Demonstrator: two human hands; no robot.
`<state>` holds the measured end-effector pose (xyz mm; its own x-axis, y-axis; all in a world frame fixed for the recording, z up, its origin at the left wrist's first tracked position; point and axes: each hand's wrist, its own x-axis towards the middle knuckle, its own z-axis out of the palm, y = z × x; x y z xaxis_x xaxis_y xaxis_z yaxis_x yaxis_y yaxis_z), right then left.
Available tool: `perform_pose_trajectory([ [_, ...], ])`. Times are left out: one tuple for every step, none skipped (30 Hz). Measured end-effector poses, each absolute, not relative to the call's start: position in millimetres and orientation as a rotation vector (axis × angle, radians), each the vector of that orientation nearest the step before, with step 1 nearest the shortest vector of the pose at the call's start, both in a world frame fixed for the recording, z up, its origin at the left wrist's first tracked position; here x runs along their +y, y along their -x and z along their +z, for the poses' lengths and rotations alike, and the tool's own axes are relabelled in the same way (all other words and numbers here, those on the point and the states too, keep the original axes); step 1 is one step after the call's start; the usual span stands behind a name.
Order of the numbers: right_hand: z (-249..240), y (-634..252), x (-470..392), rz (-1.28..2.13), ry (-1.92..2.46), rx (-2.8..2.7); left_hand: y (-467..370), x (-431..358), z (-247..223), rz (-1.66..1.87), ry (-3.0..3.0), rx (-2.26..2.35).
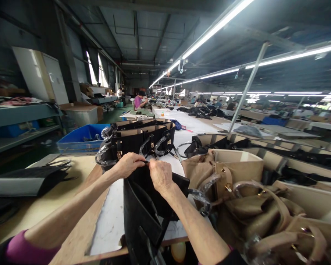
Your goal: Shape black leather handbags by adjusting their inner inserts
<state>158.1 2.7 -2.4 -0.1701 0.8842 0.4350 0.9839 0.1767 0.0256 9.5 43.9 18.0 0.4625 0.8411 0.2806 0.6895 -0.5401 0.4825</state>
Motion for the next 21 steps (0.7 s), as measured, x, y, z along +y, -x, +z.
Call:
perform_pose_trajectory([
  [-2,-158,1,-0.433,1.784,-2.140,-9,44,18,0.695,-2.442,1.299],
  [-2,-159,0,-0.432,1.790,-2.143,-9,44,18,0.675,-2.464,1.302],
  [-1,-160,-2,-0.430,1.798,-2.146,-9,44,17,0.663,-2.479,1.315],
  [0,-162,-3,-0.426,1.807,-2.148,-8,44,17,0.650,-2.483,1.337],
  [1,-166,-6,-0.420,1.818,-2.153,-8,44,18,0.640,-2.477,1.358],
  [2,-170,-9,-0.415,1.826,-2.156,-8,44,18,0.637,-2.464,1.370],
  [2,-176,-12,-0.414,1.826,-2.157,-8,43,18,0.641,-2.447,1.370],
  [3,-184,-17,-0.419,1.817,-2.152,-8,43,18,0.647,-2.432,1.361],
  [3,-192,-22,-0.428,1.805,-2.142,-8,43,18,0.652,-2.419,1.350],
  [3,-202,-28,-0.440,1.794,-2.128,-8,43,18,0.658,-2.409,1.339],
  [3,-212,-34,-0.456,1.786,-2.111,-8,43,18,0.667,-2.400,1.332],
  [1,-221,-40,-0.472,1.784,-2.094,-9,44,17,0.672,-2.395,1.328],
  [-1,-231,-46,-0.486,1.785,-2.080,-9,44,17,0.679,-2.394,1.327],
  [-3,-239,-52,-0.499,1.779,-2.067,-9,44,17,0.685,-2.399,1.325],
  [-6,-247,-56,-0.508,1.765,-2.058,-9,45,16,0.691,-2.406,1.322],
  [-9,-253,-60,-0.508,1.743,-2.051,-9,45,16,0.697,-2.415,1.315],
  [-12,-257,-62,-0.498,1.720,-2.048,-9,44,16,0.701,-2.420,1.310],
  [-14,-259,-63,-0.480,1.702,-2.047,-10,44,17,0.702,-2.418,1.309],
  [-16,-261,-64,-0.461,1.693,-2.046,-10,43,17,0.698,-2.413,1.310],
  [-18,-261,-63,-0.444,1.694,-2.041,-10,43,18,0.691,-2.406,1.313],
  [-18,-261,-63,-0.431,1.704,-2.035,-11,42,19,0.686,-2.400,1.317],
])
